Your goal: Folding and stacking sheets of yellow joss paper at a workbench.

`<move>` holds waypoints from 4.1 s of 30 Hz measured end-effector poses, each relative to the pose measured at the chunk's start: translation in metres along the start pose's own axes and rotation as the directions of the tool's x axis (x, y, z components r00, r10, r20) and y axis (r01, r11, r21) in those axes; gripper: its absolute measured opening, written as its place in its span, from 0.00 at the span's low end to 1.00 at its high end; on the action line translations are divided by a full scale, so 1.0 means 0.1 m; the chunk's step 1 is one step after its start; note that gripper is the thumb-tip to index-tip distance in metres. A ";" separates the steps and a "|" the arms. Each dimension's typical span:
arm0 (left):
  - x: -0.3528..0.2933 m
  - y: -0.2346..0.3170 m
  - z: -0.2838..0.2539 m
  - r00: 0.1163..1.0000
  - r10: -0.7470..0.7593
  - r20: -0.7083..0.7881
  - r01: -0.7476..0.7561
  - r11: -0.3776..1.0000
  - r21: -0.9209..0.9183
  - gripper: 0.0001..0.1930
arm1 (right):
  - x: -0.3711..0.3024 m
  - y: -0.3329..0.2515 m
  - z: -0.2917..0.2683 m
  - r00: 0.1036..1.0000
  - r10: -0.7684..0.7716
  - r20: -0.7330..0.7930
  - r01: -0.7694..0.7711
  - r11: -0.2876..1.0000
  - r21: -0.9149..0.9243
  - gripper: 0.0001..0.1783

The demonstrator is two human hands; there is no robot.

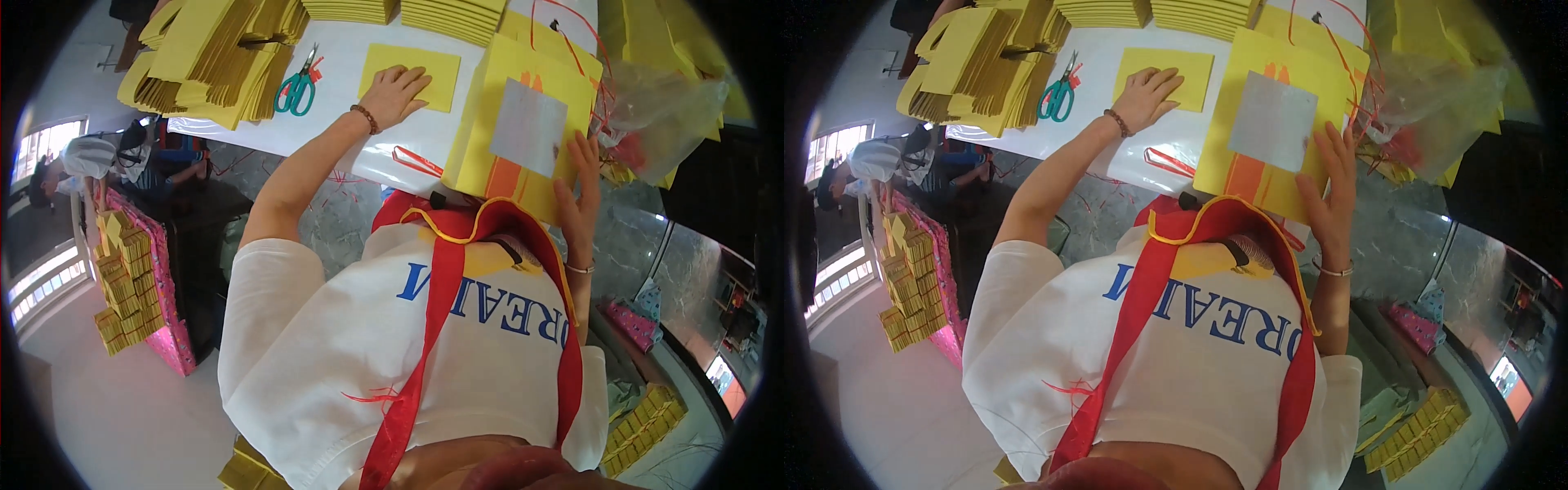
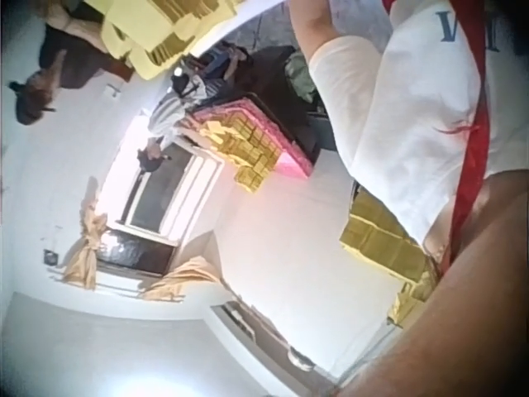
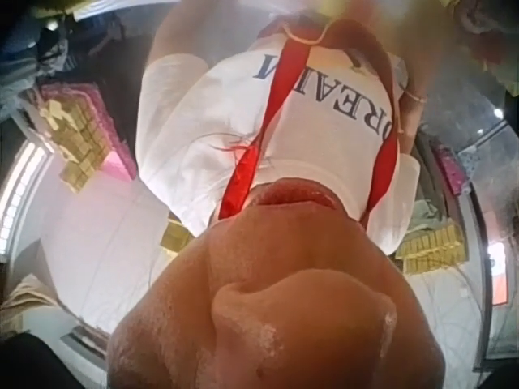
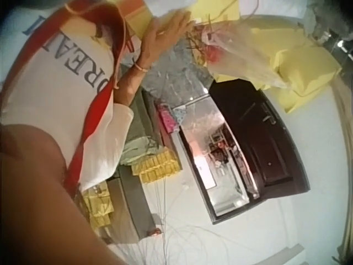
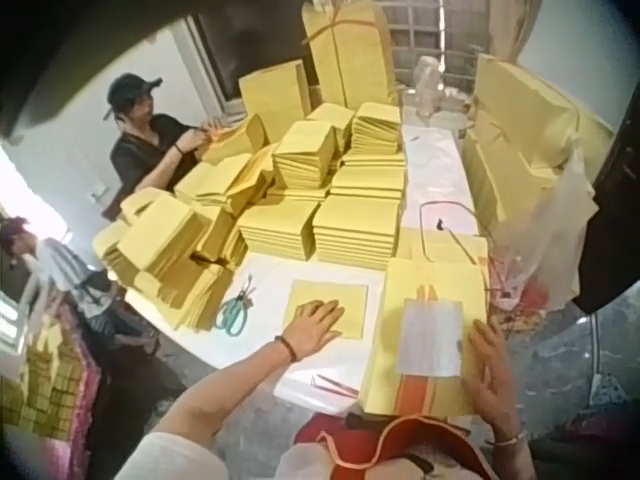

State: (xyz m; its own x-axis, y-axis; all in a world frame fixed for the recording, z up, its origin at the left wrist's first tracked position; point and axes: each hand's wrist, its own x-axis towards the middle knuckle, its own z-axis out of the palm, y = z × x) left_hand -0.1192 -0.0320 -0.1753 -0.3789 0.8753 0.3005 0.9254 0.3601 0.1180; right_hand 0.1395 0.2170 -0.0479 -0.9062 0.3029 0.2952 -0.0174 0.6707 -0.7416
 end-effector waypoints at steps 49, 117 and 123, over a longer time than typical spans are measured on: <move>0.54 1.28 -1.30 0.948 0.147 0.284 0.110 0.685 -0.720 0.07 | 0.10 0.13 -0.07 0.958 0.108 0.266 -0.227 0.851 0.473 0.33; 0.60 1.18 -1.10 0.753 -0.349 0.558 0.632 0.146 -0.761 0.13 | 0.02 -0.14 0.01 0.862 0.506 0.045 -0.468 0.757 0.457 0.21; 0.61 1.22 -1.09 0.801 -0.396 0.449 0.581 0.329 -0.745 0.14 | 0.02 -0.11 0.00 0.854 0.517 0.056 -0.480 0.743 0.467 0.22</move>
State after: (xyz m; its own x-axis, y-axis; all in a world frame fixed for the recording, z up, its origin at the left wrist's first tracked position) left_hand -0.0288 0.0301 -0.0392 -0.6722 0.7032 -0.2315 0.0880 0.3864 0.9181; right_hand 0.1375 0.2100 -0.0394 -0.8070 0.5670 -0.1650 0.2246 0.0363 -0.9738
